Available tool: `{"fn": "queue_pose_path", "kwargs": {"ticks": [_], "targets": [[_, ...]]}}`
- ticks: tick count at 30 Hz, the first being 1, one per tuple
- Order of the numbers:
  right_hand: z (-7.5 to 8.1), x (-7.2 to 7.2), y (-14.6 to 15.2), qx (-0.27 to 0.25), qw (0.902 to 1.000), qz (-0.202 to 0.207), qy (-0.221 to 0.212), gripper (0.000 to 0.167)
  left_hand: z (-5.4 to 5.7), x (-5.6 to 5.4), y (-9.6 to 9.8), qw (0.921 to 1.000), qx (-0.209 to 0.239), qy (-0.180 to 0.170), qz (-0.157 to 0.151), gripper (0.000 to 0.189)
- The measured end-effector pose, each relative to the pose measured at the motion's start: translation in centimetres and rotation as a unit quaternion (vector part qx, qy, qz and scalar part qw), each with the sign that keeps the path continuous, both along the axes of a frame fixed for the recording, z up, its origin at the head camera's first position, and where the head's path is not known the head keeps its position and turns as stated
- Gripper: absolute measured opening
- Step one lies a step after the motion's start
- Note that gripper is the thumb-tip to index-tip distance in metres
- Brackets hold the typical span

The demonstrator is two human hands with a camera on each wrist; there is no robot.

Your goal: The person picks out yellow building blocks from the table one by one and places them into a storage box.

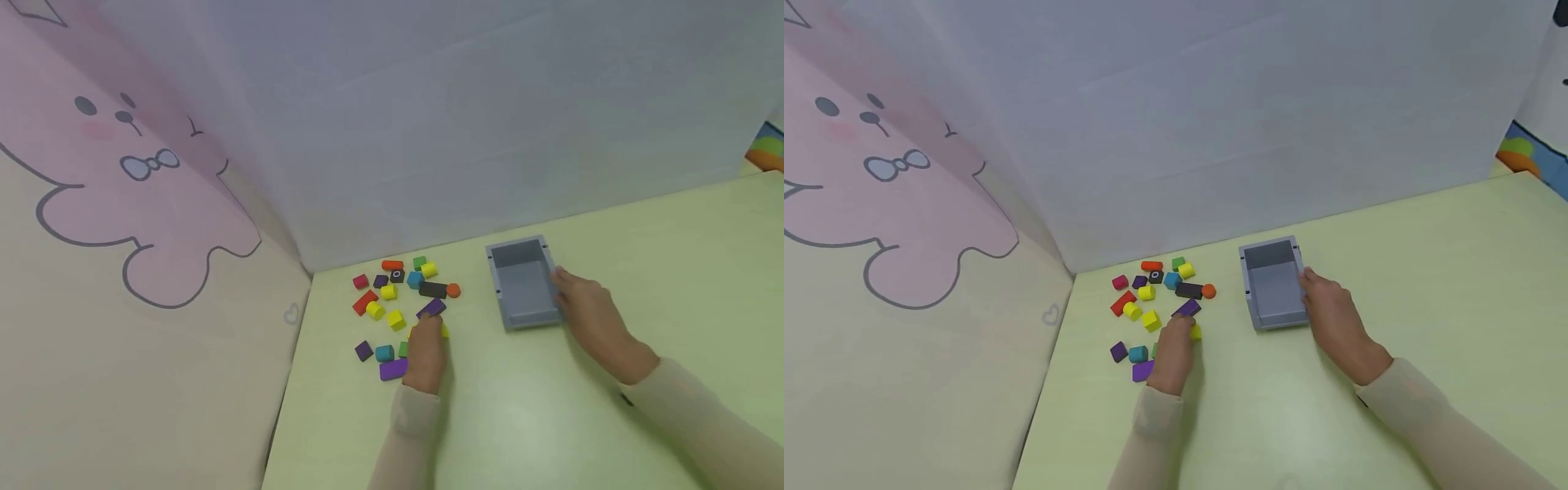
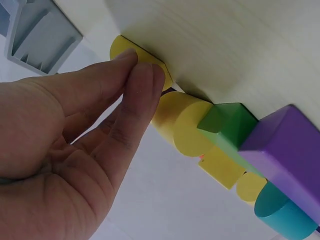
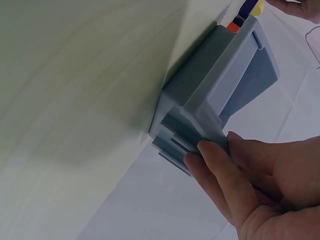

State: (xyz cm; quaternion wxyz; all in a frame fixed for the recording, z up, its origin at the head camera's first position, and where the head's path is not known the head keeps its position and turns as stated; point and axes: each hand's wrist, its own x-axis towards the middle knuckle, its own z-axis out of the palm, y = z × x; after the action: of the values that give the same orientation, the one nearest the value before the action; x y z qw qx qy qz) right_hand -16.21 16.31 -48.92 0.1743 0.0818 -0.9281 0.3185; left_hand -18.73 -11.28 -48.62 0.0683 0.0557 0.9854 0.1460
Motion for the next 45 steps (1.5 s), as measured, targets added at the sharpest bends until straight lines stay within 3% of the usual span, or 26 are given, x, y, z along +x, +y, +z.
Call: {"fn": "queue_pose_path", "kwargs": {"ticks": [7, 9, 14, 16, 21, 24, 32, 38, 45], "targets": [[0.6, -0.1, -0.5, 0.005, 1.0000, 0.000, -0.004, 0.039, 0.3, 0.1, -0.2, 0.9990, -0.029, 0.023, -0.024, 0.026], [0.7, 0.0, -0.5, 0.002, 1.0000, 0.000, -0.002, 0.039, 0.3, 0.2, -0.2, 0.9995, -0.006, 0.016, -0.026, 0.028], [0.6, 0.1, -0.4, -0.007, 0.9999, 0.000, 0.011, 0.036, -1.6, -0.2, -0.5, 0.9975, 0.065, 0.006, -0.029, 0.036], [0.6, 0.2, -0.4, -0.009, 0.9999, 0.001, 0.012, 0.035, -1.5, -0.1, -0.3, 0.9955, 0.091, 0.003, -0.025, 0.037], [0.6, 0.1, -0.3, -0.004, 1.0000, -0.002, -0.001, 0.035, 1.2, 0.6, 1.2, 0.9887, 0.149, -0.014, -0.011, 0.037], [0.7, 0.1, -0.4, -0.005, 1.0000, -0.004, -0.005, 0.038, 2.0, 0.6, 2.0, 0.9893, 0.145, -0.009, -0.013, 0.038], [0.8, 0.1, -0.5, -0.012, 0.9999, -0.008, -0.004, 0.037, 3.6, 0.2, 3.9, 0.9904, 0.133, 0.019, -0.033, 0.041], [0.8, 0.0, -0.6, -0.015, 0.9998, -0.013, 0.000, 0.035, 4.8, 0.0, 5.5, 0.9848, 0.138, 0.078, -0.071, 0.040], [0.9, 0.1, -0.6, -0.021, 0.9997, -0.015, -0.002, 0.034, 5.6, -0.3, 7.4, 0.9798, 0.135, 0.101, -0.107, 0.040]]}}
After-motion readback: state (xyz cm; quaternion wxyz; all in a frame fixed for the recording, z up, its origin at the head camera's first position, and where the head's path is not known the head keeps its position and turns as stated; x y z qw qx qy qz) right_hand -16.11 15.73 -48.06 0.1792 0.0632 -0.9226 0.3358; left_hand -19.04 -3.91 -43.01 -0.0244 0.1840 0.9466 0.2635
